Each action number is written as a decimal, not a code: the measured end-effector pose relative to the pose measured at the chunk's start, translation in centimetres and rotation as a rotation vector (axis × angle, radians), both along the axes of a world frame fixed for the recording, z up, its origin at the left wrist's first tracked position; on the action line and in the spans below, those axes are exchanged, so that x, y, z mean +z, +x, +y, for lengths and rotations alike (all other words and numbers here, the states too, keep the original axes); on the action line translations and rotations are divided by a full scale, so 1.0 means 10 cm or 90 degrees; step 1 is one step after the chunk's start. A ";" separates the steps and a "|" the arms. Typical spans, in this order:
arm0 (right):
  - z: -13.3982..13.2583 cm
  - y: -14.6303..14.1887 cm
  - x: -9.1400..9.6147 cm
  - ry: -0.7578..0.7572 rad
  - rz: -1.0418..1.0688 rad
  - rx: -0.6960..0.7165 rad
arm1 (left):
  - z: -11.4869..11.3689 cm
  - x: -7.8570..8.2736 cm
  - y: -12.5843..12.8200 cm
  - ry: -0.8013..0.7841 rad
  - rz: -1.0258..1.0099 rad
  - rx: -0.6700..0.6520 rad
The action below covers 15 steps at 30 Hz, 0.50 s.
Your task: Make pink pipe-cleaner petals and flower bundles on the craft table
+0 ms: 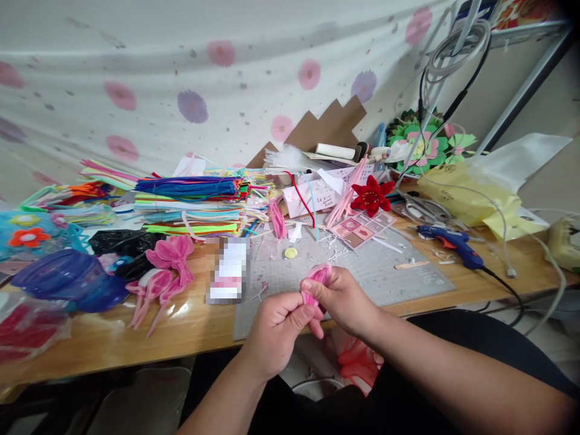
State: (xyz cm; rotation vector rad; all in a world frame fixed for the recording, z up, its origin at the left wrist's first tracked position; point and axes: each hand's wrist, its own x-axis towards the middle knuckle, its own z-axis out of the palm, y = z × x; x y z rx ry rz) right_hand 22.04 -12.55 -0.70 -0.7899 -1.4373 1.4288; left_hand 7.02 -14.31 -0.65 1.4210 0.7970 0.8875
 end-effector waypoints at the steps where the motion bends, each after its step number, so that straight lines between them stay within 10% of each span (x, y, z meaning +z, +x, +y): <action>1: 0.00 0.00 0.00 -0.004 0.001 0.010 | 0.00 0.01 0.00 0.006 0.011 -0.004; 15: 0.04 0.02 -0.05 -0.005 -0.043 0.014 | 0.00 -0.09 -0.02 0.062 0.012 -0.047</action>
